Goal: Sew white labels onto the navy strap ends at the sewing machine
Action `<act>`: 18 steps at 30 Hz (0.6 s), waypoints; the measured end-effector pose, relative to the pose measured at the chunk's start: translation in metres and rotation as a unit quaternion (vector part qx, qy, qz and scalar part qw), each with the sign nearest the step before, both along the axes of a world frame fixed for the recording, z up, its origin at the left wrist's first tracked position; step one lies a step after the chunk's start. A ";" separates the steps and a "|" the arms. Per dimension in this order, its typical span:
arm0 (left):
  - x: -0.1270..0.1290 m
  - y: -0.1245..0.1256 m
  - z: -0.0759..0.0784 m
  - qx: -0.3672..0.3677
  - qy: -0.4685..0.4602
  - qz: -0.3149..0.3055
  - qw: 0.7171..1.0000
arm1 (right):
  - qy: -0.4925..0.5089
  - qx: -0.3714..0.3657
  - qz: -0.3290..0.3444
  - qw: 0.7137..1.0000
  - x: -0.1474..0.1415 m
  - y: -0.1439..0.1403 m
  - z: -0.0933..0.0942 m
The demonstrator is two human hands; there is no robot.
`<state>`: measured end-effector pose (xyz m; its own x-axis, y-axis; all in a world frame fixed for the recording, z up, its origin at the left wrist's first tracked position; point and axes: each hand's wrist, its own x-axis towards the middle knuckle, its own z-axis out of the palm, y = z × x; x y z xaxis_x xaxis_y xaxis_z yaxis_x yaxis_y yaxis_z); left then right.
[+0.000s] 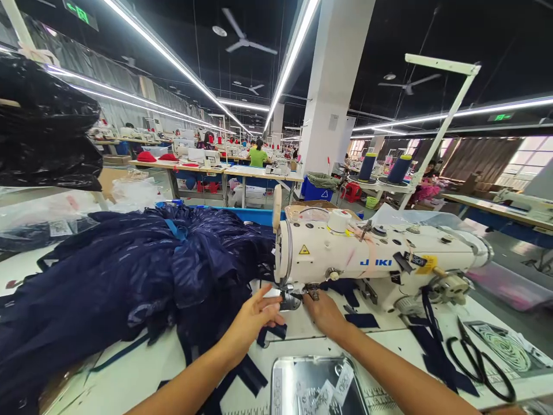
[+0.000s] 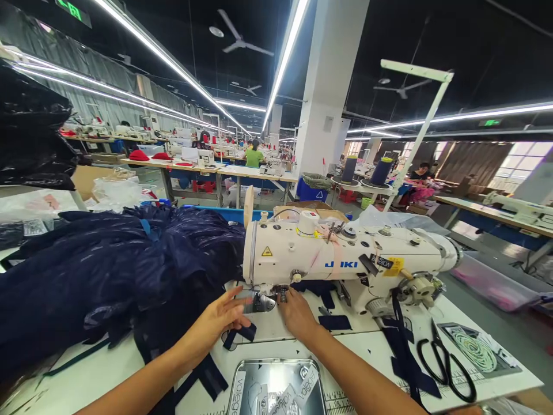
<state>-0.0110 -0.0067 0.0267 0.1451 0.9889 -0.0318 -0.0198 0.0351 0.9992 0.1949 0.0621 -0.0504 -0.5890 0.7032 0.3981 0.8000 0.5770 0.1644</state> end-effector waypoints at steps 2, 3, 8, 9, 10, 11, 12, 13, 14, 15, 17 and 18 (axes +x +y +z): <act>-0.001 0.004 0.001 -0.010 0.010 -0.004 1.000 | 0.006 0.000 0.002 1.000 0.000 0.000 0.000; -0.003 0.005 0.006 0.012 0.036 -0.006 0.999 | 0.011 0.001 0.006 1.000 -0.001 0.000 0.000; -0.007 0.010 0.088 0.240 0.181 -0.022 0.954 | 0.054 0.019 0.041 0.998 -0.001 0.001 -0.002; -0.005 0.019 0.110 0.273 0.185 -0.023 0.944 | 0.060 0.022 0.043 0.997 -0.002 0.001 -0.002; -0.002 0.032 0.131 0.299 0.171 -0.003 0.939 | 0.065 0.025 0.045 0.997 -0.002 0.001 -0.002; 0.001 0.048 0.150 0.306 0.148 0.013 0.940 | 0.071 0.032 0.047 0.996 -0.002 0.001 -0.003; 0.003 0.067 0.165 0.289 0.115 0.026 0.950 | 0.077 0.040 0.049 0.995 -0.002 0.001 -0.004; 0.004 0.088 0.176 0.248 0.065 0.043 0.966 | 0.082 0.048 0.052 0.994 -0.002 0.001 -0.005; 0.004 0.108 0.181 0.185 0.008 0.059 0.981 | 0.087 0.057 0.055 0.993 -0.002 0.002 -0.007; 0.004 0.125 0.181 0.162 -0.011 0.071 0.984 | 0.092 0.067 0.056 0.992 -0.003 0.002 -0.008; 0.005 0.148 0.167 0.130 -0.030 0.083 0.988 | 0.095 0.079 0.054 0.991 -0.003 0.004 -0.012; 0.006 0.152 0.154 0.114 -0.041 0.083 0.989 | 0.093 0.081 0.055 0.991 -0.002 0.006 -0.013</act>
